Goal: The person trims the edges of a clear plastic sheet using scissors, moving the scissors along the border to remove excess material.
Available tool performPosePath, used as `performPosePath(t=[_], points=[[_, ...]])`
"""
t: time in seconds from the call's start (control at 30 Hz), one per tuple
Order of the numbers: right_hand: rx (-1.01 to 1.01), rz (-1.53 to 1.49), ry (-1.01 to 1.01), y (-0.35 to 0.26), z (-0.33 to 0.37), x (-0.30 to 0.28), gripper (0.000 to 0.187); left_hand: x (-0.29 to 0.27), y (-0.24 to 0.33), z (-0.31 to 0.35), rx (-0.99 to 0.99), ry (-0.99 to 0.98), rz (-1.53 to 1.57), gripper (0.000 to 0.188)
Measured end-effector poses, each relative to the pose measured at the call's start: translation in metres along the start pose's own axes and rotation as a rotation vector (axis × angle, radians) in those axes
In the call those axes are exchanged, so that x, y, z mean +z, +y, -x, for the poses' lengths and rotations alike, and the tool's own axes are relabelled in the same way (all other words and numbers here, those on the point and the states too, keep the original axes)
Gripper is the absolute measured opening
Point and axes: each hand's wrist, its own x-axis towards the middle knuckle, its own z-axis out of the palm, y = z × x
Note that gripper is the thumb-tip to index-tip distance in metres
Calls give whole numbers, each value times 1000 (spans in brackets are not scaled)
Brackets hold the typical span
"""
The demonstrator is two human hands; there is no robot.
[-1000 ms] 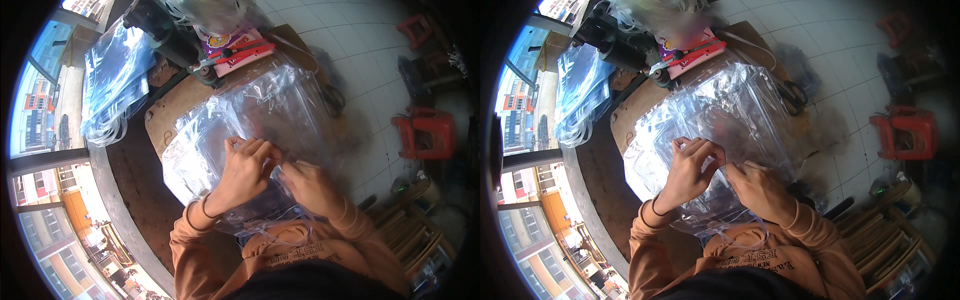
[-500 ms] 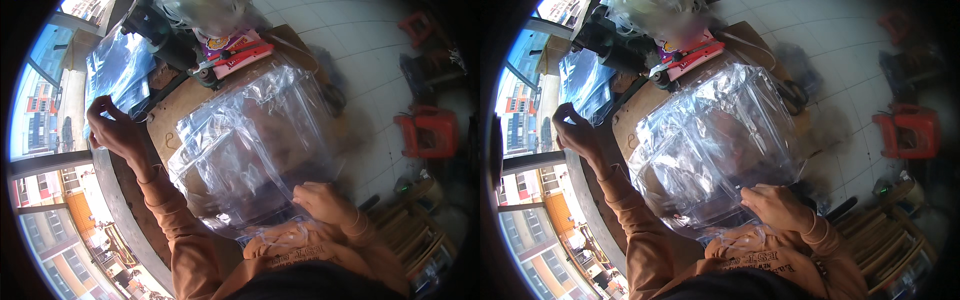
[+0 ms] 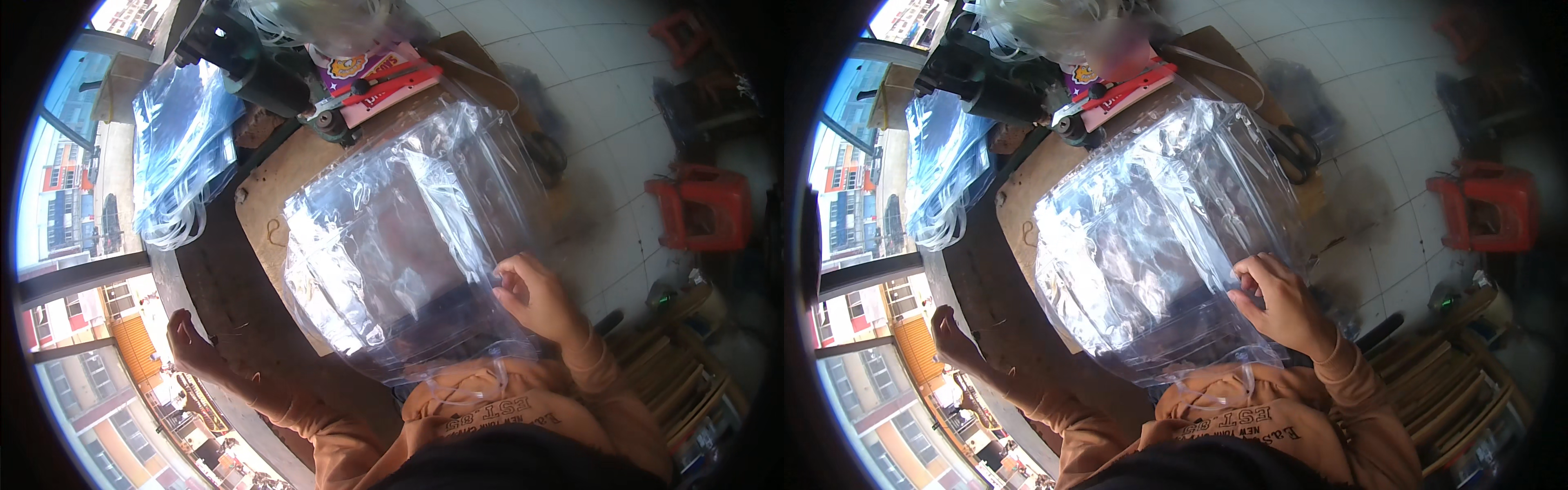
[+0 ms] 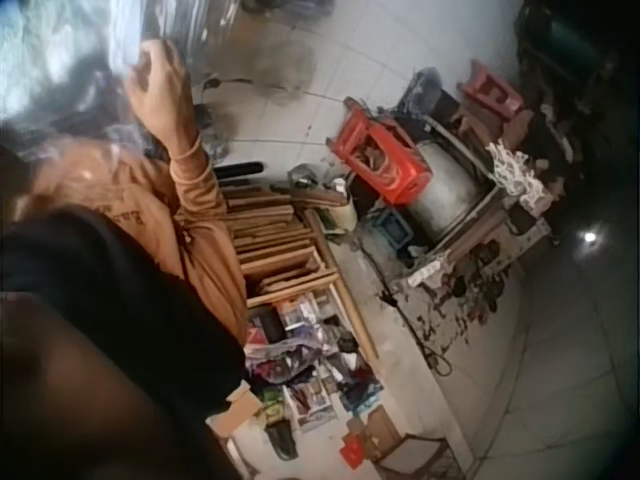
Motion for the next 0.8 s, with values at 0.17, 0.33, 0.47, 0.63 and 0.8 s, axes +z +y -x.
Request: performPosePath(t=[0.17,0.33,0.47,0.63,0.8], points=[[5,8,71,1,-3,3,17,23,27,42,-77,-170,-24,16],[-1,15,159,2,-6,8,10,19,49,51,-54,-301,-94,25],[10,-34,181,8,-5,10,9,19,47,53,231,-263,-131,28],[32,-26,171,4,-8,9,8,15,62,49,56,-418,-149,25],[39,-47,181,6,-8,11,10,12,74,53,120,-353,-120,23]])
